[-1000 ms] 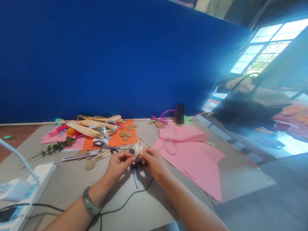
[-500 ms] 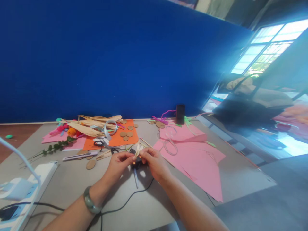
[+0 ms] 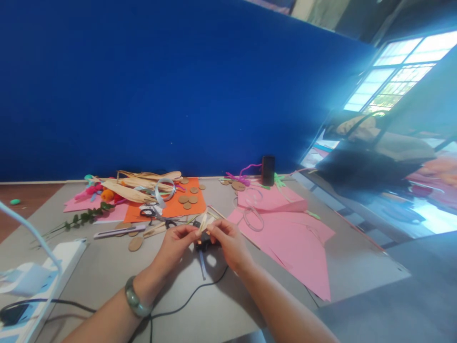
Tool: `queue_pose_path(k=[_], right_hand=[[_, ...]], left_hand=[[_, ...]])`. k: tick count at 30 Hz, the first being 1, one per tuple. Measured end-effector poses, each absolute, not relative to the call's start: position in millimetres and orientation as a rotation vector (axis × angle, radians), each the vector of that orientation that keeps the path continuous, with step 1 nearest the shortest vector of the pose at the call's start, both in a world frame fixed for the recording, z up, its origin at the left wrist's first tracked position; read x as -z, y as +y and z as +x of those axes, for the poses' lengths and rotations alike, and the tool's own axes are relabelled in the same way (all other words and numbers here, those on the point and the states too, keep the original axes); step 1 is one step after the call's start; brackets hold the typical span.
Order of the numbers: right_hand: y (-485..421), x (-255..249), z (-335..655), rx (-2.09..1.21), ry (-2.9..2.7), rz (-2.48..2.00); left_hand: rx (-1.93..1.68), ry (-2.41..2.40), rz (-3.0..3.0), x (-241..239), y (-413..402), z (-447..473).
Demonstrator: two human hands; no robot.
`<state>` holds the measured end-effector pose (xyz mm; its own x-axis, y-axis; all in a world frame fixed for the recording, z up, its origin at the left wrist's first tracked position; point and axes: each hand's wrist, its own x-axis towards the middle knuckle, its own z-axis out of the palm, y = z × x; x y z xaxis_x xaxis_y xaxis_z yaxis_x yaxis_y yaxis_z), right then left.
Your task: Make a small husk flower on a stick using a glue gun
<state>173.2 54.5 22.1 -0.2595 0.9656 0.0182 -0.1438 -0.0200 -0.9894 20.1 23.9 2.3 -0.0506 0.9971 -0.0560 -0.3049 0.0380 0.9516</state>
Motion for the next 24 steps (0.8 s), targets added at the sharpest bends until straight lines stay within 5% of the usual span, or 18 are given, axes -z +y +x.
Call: queue_pose_path(k=[24], right_hand=[[59.6, -19.0, 174.9, -1.575, -1.427, -0.849]], left_hand=[[-1.29, 0.999, 0.933, -2.4, 21.4, 19.8]])
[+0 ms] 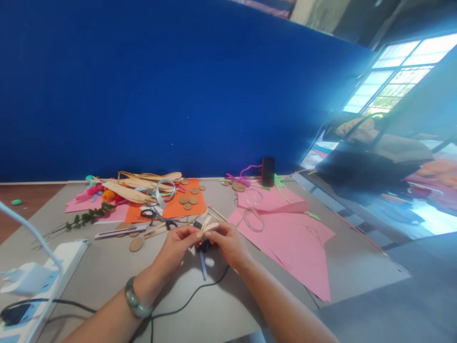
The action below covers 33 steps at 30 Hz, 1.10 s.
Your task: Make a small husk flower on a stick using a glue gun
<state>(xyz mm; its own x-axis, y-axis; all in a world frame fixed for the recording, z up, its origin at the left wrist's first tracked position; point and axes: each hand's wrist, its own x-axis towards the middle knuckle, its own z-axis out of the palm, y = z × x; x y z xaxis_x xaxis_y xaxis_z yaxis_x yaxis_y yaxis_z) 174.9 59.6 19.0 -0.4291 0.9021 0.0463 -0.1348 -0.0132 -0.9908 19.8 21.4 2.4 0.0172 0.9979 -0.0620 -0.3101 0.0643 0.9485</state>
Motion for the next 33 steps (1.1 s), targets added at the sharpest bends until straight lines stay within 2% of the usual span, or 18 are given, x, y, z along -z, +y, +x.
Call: queue_pose_path(k=[33], right_hand=[[55.1, -15.7, 169.4, -1.558, -1.281, -0.809]], left_hand=[[-1.44, 1.034, 1.015, 0.9, 17.5, 24.7]])
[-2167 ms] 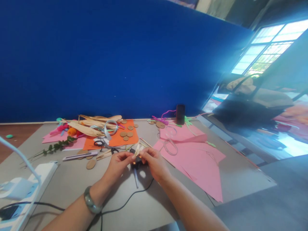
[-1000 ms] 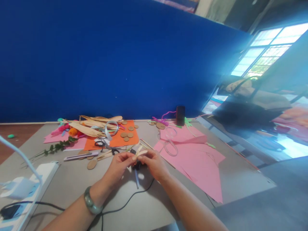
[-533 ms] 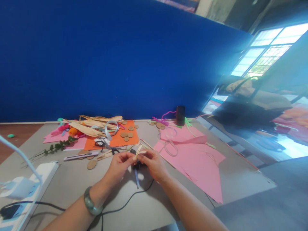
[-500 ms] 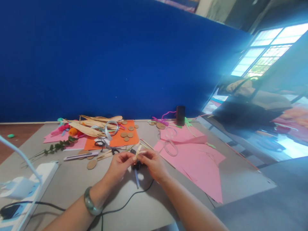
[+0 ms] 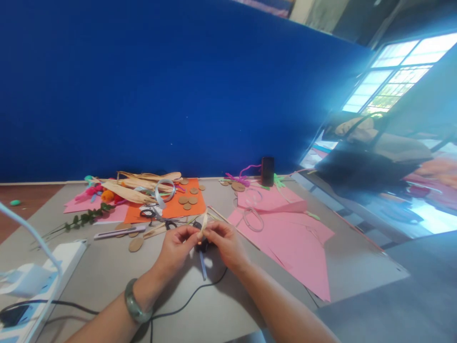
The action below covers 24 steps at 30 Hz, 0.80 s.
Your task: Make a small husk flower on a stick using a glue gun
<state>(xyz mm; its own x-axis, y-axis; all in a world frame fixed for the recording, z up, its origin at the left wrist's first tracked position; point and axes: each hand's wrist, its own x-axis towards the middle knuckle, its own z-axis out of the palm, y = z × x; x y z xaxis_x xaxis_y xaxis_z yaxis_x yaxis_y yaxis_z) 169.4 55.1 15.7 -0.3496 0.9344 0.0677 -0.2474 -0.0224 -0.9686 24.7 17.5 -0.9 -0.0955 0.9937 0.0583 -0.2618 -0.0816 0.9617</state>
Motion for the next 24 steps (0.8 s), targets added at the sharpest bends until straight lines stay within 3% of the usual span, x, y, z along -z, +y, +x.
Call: queue_pose_path(k=[24], right_hand=[[56.6, -17.1, 168.6, -1.609, -1.328, -0.763]], left_hand=[[-1.457, 1.036, 0.973, 2.2, 18.3, 23.9]])
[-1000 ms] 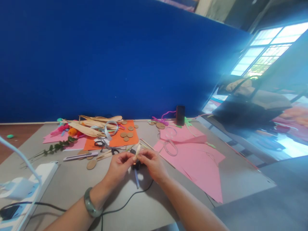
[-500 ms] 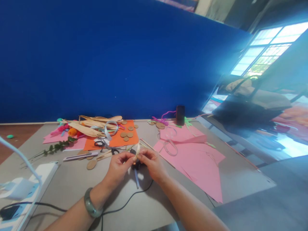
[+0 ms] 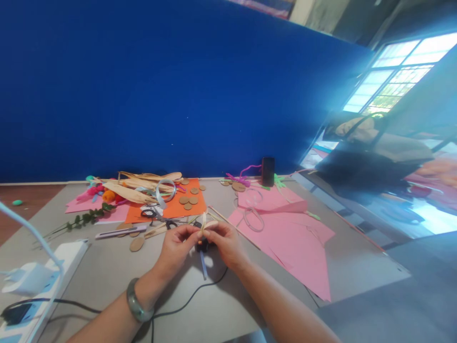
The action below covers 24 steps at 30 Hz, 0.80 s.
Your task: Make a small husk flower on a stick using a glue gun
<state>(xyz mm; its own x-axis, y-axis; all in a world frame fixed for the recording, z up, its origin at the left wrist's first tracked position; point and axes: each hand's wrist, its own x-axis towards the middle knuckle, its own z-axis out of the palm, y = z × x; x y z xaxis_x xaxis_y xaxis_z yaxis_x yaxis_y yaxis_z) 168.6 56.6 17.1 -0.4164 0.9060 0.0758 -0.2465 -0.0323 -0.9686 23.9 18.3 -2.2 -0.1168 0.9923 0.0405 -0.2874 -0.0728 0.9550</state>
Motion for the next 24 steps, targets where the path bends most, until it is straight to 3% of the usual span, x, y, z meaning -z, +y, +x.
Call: queue_pose_path(k=[24], right_hand=[[60.4, -11.5, 169.4, -1.642, -1.245, -0.807]], left_hand=[[-1.431, 1.04, 1.018, 1.7, 19.2, 22.3]])
